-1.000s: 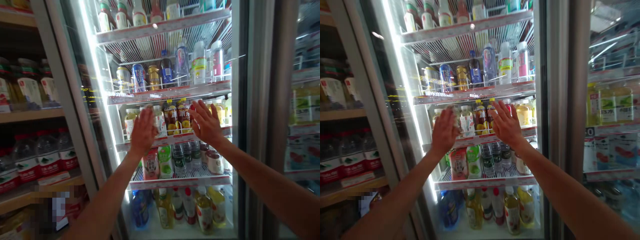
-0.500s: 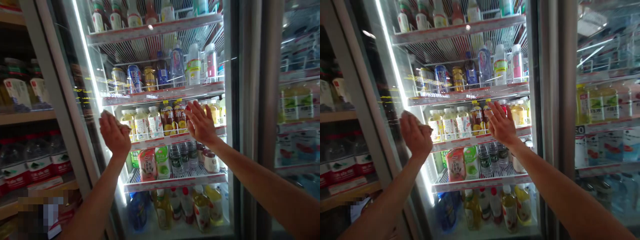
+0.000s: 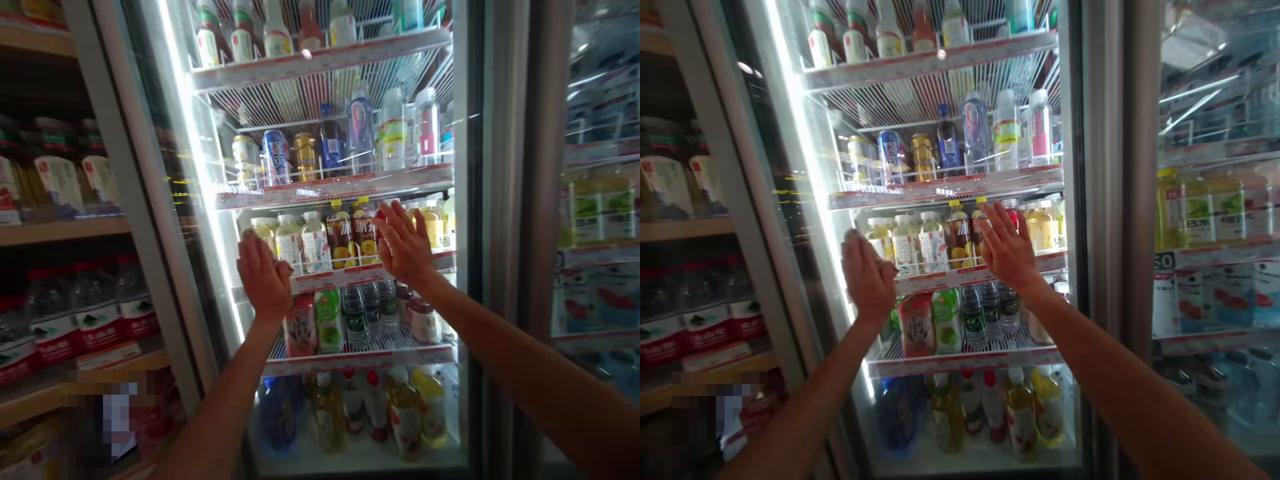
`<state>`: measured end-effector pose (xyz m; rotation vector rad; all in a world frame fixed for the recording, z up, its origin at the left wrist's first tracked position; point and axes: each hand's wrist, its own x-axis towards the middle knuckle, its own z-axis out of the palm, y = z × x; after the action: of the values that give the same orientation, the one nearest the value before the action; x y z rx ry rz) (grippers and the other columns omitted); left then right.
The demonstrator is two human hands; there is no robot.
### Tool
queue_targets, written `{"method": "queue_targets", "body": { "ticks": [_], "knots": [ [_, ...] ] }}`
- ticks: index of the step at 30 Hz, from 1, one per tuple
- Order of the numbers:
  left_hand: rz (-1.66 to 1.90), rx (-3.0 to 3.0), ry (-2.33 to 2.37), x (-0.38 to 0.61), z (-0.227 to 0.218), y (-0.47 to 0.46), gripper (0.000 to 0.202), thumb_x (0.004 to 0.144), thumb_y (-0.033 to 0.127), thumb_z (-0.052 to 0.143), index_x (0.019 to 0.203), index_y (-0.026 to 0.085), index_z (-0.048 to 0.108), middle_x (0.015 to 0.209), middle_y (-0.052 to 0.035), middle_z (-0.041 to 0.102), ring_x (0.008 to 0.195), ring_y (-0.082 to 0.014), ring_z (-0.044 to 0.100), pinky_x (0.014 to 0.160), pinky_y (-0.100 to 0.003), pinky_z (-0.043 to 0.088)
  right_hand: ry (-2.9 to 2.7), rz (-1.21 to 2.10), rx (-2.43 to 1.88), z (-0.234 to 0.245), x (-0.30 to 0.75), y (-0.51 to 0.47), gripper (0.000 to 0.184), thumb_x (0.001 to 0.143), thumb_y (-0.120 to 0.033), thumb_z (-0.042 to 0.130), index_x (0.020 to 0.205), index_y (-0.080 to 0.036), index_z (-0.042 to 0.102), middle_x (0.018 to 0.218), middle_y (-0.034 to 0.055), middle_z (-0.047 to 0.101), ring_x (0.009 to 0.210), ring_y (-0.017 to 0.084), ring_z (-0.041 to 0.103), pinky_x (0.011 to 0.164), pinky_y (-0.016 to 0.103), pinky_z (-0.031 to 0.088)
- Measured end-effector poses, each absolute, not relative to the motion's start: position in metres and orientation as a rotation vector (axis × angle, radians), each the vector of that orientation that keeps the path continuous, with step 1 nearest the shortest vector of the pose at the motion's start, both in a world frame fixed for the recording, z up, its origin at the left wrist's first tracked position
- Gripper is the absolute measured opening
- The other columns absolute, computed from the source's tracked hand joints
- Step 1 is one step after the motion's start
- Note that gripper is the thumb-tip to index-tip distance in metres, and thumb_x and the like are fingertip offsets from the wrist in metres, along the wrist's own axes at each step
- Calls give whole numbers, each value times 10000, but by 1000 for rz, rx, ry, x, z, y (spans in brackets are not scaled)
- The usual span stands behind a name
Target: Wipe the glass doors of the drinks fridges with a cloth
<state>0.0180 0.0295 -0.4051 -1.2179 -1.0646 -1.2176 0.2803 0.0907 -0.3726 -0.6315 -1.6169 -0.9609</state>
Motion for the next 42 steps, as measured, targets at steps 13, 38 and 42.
{"method": "queue_targets", "body": {
  "ticks": [13,38,42],
  "knots": [
    [-1187,-1224,-1024,-5,-445,19,620,893,219,435,1458,121,198,1526,-133,191,1431,-216,108,1153,-411,174,-1507,-935,-661,-417,253,80,697,867,-219,428,1484,-239,106,1525,50,262,1416,233,207,1152,506,143],
    [-1266,-1318,-1059,19,-460,20,623,893,245,430,1458,119,198,1523,-152,199,1426,-260,126,1157,-475,167,-1479,-949,-659,-423,253,83,640,867,-209,410,1467,-239,190,1503,50,316,1408,216,237,1144,494,182],
    [-955,-1528,-850,24,-466,22,637,876,280,495,1454,232,231,1465,-49,367,1416,-159,169,1169,-350,156,-1489,-957,-638,-423,255,83,642,869,-226,424,1465,-247,187,1489,52,345,1402,212,253,1141,488,189]
  ]
}}
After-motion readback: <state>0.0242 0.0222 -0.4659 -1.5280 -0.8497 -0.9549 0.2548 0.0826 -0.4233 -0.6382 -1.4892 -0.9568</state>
